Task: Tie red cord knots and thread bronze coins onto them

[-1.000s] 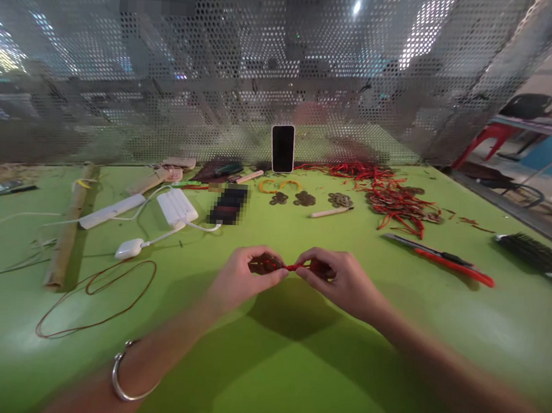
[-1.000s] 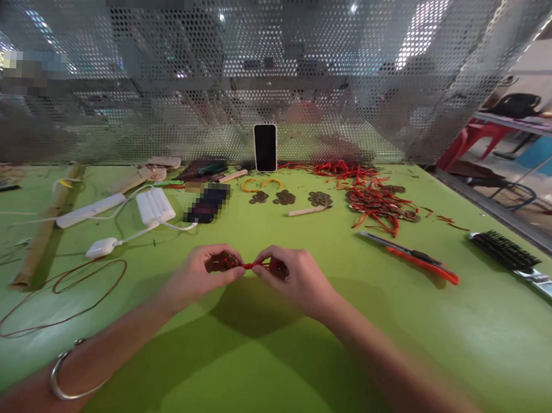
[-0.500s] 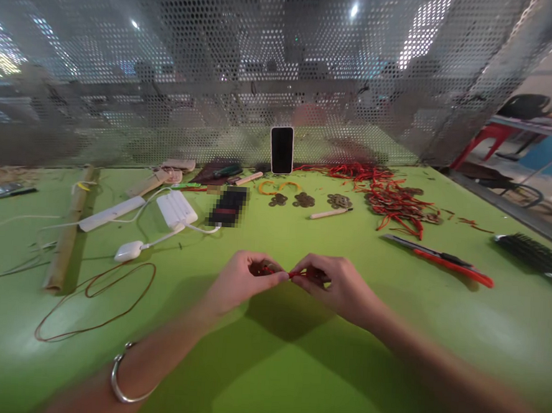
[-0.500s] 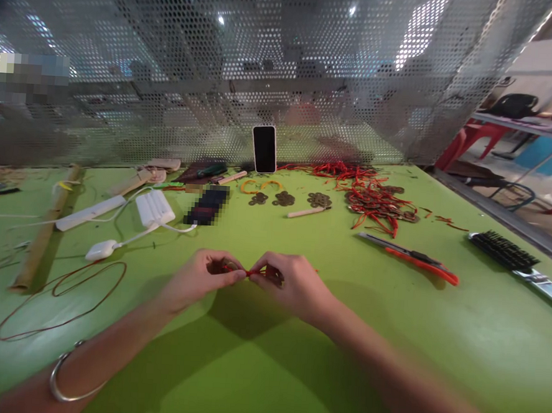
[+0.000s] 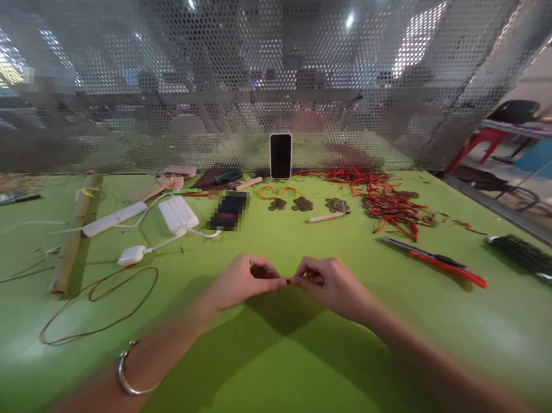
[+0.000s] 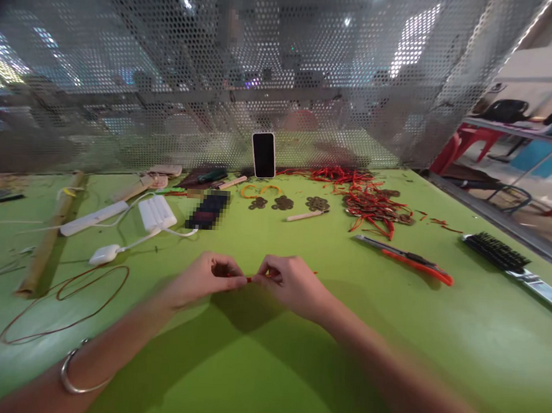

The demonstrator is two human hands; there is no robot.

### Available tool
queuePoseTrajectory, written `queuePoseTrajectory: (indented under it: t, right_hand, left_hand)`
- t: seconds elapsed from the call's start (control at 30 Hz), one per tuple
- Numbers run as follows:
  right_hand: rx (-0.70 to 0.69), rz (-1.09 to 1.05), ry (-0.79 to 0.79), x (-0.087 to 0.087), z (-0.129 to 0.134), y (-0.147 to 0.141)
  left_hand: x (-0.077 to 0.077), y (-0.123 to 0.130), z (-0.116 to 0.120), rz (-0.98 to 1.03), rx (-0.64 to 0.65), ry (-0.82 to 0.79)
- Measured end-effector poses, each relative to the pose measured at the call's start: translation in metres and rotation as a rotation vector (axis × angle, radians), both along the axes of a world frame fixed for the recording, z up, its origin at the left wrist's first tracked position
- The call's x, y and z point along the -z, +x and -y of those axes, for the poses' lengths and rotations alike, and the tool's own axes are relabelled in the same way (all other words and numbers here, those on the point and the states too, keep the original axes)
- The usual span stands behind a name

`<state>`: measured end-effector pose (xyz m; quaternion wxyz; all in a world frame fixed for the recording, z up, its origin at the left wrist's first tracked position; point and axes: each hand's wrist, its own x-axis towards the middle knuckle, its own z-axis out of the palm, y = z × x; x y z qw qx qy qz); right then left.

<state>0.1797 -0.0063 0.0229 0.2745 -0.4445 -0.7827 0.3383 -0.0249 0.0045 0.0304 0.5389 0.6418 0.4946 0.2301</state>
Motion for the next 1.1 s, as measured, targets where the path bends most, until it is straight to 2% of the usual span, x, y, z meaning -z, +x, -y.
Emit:
queuePoseTrajectory:
  t: [0.37, 0.7, 0.87, 1.1]
  right_hand:
    - [-0.101, 0.027, -0.024, -0.0015, -0.0023, 0.0006]
    - [-0.040, 0.073, 0.009, -0.0017, -0.0052, 0.0044]
    - [-0.080, 0.011, -0.028, -0.0001, -0.0028, 0.0018]
    - [-0.074, -0.009, 0.002, -0.0005, -0.0051, 0.0029]
  left_hand:
    - [0.0027, 0.0005, -0.0009, -0.063, 0.113, 0.016]
    - [0.0023, 0.0007, -0.0002, -0.059, 0.133, 0.007]
    - [0.0018, 0.0054, 0.0045, -0.051, 0.109, 0.013]
    - [0.0020, 0.0080, 0.0060, -0.015, 0.094, 0.056]
